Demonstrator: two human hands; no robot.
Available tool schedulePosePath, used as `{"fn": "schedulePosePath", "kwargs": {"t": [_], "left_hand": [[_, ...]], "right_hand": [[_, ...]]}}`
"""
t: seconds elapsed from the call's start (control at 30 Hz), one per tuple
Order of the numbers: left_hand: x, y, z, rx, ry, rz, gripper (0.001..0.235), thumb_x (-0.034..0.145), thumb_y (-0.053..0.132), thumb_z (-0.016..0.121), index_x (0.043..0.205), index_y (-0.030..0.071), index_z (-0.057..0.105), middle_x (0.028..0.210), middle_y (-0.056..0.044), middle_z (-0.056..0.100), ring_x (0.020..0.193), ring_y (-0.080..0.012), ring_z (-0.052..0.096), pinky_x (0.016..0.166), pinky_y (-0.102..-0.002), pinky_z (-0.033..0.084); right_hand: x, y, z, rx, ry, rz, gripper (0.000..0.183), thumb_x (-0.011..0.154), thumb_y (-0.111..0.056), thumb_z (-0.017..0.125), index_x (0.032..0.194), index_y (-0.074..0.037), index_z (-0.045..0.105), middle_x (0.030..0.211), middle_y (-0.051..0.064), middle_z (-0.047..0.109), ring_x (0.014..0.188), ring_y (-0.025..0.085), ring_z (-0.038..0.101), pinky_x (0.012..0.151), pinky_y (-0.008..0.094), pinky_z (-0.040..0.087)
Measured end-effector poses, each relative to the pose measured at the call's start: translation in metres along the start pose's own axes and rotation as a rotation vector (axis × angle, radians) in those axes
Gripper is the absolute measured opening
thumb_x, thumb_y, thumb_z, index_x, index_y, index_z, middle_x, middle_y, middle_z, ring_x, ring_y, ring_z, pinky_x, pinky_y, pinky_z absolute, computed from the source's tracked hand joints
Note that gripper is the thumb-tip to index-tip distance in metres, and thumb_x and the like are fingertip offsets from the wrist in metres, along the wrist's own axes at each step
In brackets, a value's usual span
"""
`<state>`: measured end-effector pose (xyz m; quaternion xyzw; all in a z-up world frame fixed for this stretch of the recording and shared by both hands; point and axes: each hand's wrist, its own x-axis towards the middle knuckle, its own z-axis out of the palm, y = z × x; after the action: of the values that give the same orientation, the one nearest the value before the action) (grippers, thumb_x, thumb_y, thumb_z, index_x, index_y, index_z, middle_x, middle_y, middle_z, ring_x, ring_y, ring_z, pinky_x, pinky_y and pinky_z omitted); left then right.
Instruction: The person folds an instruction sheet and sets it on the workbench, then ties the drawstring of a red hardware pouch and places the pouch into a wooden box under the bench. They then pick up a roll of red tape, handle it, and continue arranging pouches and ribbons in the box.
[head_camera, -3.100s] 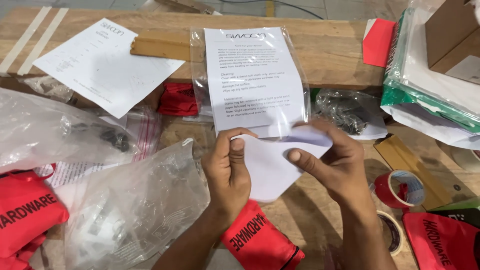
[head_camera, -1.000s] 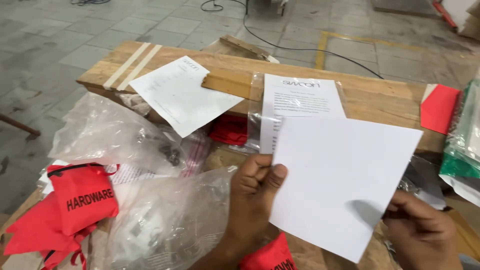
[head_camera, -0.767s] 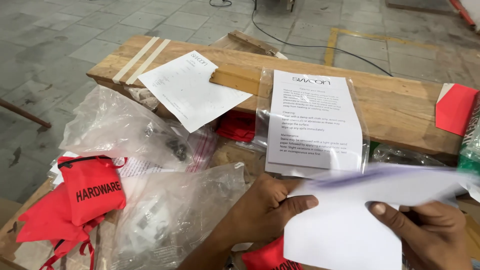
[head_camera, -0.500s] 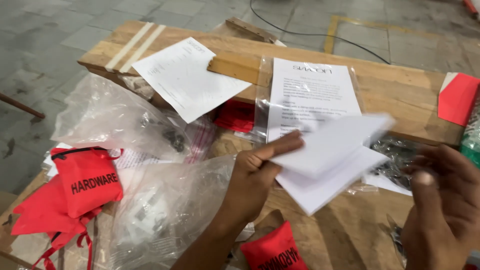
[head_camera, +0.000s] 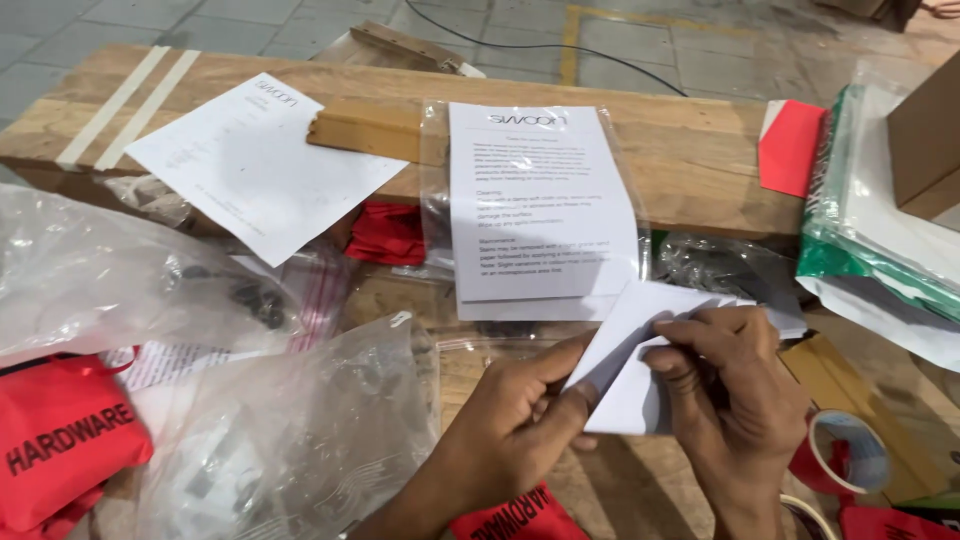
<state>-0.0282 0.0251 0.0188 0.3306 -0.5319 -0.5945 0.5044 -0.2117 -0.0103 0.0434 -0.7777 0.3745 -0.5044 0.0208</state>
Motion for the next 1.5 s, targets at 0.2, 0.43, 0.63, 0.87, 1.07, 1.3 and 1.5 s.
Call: {"fn": "schedulePosePath", "kwargs": {"t": [0.2, 0.43, 0.63, 0.87, 1.07, 1.3, 1.5], "left_hand": [[-0.005, -0.001, 0.005, 0.162, 0.05, 0.088, 0.046, 0.103, 0.012, 0.055, 0.148, 0.004, 0.055, 0.081, -0.004, 0.069, 0.065, -0.0045, 0.058, 0.058, -0.022, 0.049], [-0.005, -0.006, 0.008, 0.313, 0.26, 0.31, 0.029, 0.105, 0.01, 0.06, 0.129, -0.002, 0.072, 0.071, -0.002, 0.068, 0.059, -0.0035, 0.055, 0.051, -0.022, 0.042], [-0.008, -0.004, 0.009, 0.297, 0.183, 0.274, 0.034, 0.103, 0.005, 0.057, 0.135, -0.003, 0.067, 0.078, -0.007, 0.071, 0.064, -0.0037, 0.059, 0.054, -0.022, 0.047], [-0.01, -0.007, 0.007, 0.302, 0.166, 0.322, 0.038, 0.097, -0.005, 0.055, 0.133, -0.005, 0.066, 0.081, -0.008, 0.073, 0.066, -0.0061, 0.064, 0.058, -0.022, 0.051], [-0.012, -0.008, 0.001, 0.47, 0.113, 0.394, 0.042, 0.09, -0.005, 0.056, 0.13, -0.006, 0.067, 0.079, -0.013, 0.073, 0.062, -0.0168, 0.072, 0.058, -0.028, 0.055], [-0.007, -0.034, -0.004, 0.74, 0.221, 0.511, 0.032, 0.09, 0.009, 0.068, 0.118, -0.004, 0.071, 0.084, -0.016, 0.077, 0.075, -0.022, 0.081, 0.066, -0.031, 0.062], [-0.009, -0.052, -0.014, 0.93, 0.338, 0.452, 0.026, 0.09, 0.019, 0.07, 0.11, 0.004, 0.077, 0.082, -0.014, 0.08, 0.074, -0.0223, 0.082, 0.062, -0.032, 0.065]], "right_hand": [[-0.004, 0.008, -0.001, 0.041, -0.033, -0.029, 0.017, 0.084, -0.001, 0.081, 0.096, -0.003, 0.07, 0.084, 0.002, 0.067, 0.081, 0.016, 0.058, 0.067, 0.026, 0.044], [-0.002, 0.003, 0.002, 0.101, -0.161, -0.026, 0.013, 0.08, -0.001, 0.081, 0.088, -0.004, 0.071, 0.082, 0.001, 0.07, 0.078, 0.015, 0.06, 0.062, 0.027, 0.046], [0.003, -0.005, 0.0, 0.053, -0.115, -0.04, 0.018, 0.078, 0.0, 0.081, 0.094, -0.002, 0.072, 0.087, 0.007, 0.064, 0.081, 0.019, 0.061, 0.068, 0.03, 0.049], [0.006, -0.002, 0.002, 0.154, -0.103, -0.068, 0.026, 0.083, 0.0, 0.082, 0.101, -0.002, 0.065, 0.091, 0.004, 0.068, 0.085, 0.018, 0.065, 0.075, 0.031, 0.051], [0.005, -0.003, -0.001, 0.043, -0.118, -0.085, 0.021, 0.077, 0.001, 0.079, 0.097, -0.002, 0.071, 0.091, 0.007, 0.068, 0.086, 0.021, 0.064, 0.077, 0.034, 0.05], [-0.001, -0.01, 0.003, 0.153, -0.124, 0.021, 0.017, 0.079, 0.001, 0.078, 0.093, -0.005, 0.071, 0.09, 0.005, 0.067, 0.087, 0.021, 0.06, 0.076, 0.034, 0.047], [0.004, -0.017, -0.003, 0.217, -0.18, -0.024, 0.018, 0.083, -0.001, 0.079, 0.099, -0.007, 0.073, 0.099, 0.009, 0.063, 0.097, 0.025, 0.059, 0.083, 0.036, 0.049]]}}
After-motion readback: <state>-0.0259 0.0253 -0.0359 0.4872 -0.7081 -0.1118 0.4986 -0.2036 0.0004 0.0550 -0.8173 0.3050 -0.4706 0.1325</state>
